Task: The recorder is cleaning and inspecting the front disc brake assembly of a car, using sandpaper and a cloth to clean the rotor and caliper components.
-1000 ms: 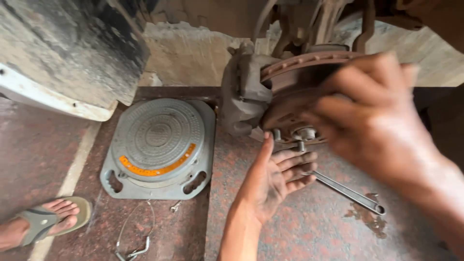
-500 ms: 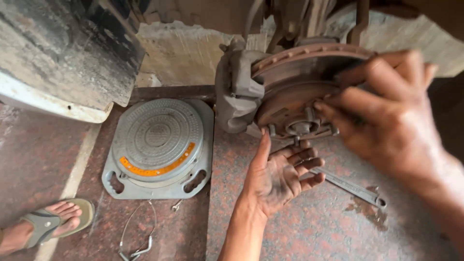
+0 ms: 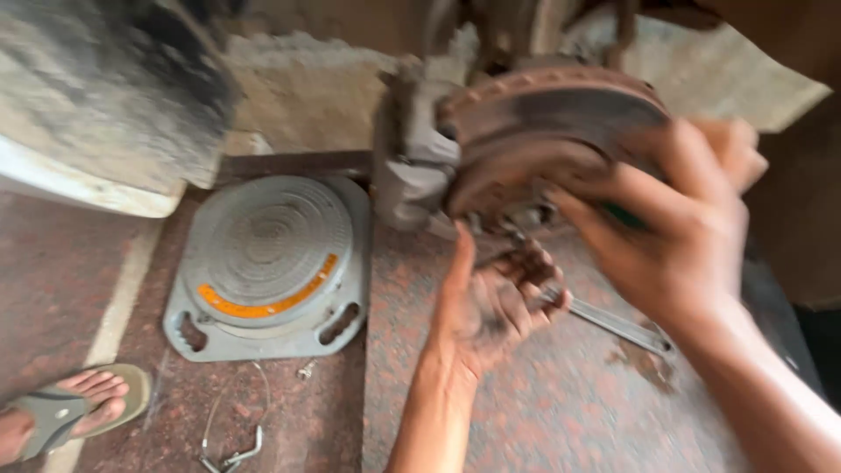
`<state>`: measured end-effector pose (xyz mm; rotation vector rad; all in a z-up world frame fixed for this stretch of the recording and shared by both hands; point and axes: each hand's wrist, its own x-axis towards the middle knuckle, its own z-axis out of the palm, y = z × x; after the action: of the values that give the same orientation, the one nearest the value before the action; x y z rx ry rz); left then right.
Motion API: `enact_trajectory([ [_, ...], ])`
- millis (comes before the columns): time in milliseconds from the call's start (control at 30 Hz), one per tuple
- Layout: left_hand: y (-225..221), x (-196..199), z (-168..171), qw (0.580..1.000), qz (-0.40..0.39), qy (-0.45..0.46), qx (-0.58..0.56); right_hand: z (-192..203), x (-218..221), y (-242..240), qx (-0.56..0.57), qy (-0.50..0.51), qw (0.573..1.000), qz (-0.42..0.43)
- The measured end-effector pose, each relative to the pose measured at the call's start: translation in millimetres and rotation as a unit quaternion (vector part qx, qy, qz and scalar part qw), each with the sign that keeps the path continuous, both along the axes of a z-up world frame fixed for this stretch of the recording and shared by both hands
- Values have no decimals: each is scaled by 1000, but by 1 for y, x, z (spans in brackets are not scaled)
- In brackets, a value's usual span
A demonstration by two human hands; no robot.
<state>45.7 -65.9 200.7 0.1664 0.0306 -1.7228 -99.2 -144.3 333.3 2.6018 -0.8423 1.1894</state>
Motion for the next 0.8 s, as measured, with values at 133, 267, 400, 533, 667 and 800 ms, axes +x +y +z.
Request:
enact_trajectory([
  [133, -14, 6, 7, 1000, 17, 14, 0, 17, 34, -16, -46, -24, 997, 53],
  [267, -8, 2, 4, 999, 18, -3, 28, 3, 4, -24, 17, -24, 999, 39],
  [400, -10, 6, 6, 1000, 17, 7, 7, -11, 17, -25, -50, -14, 999, -6],
  [533, -4, -1, 9, 999, 9, 23, 22, 1, 6, -20, -65, 10, 997, 31],
  [667, -7, 8, -1, 999, -16, 49, 19, -12, 17, -27, -80, 2, 997, 10],
  [800, -5, 11, 3, 999, -35, 37, 2, 4, 10, -9, -73, 4, 997, 26],
])
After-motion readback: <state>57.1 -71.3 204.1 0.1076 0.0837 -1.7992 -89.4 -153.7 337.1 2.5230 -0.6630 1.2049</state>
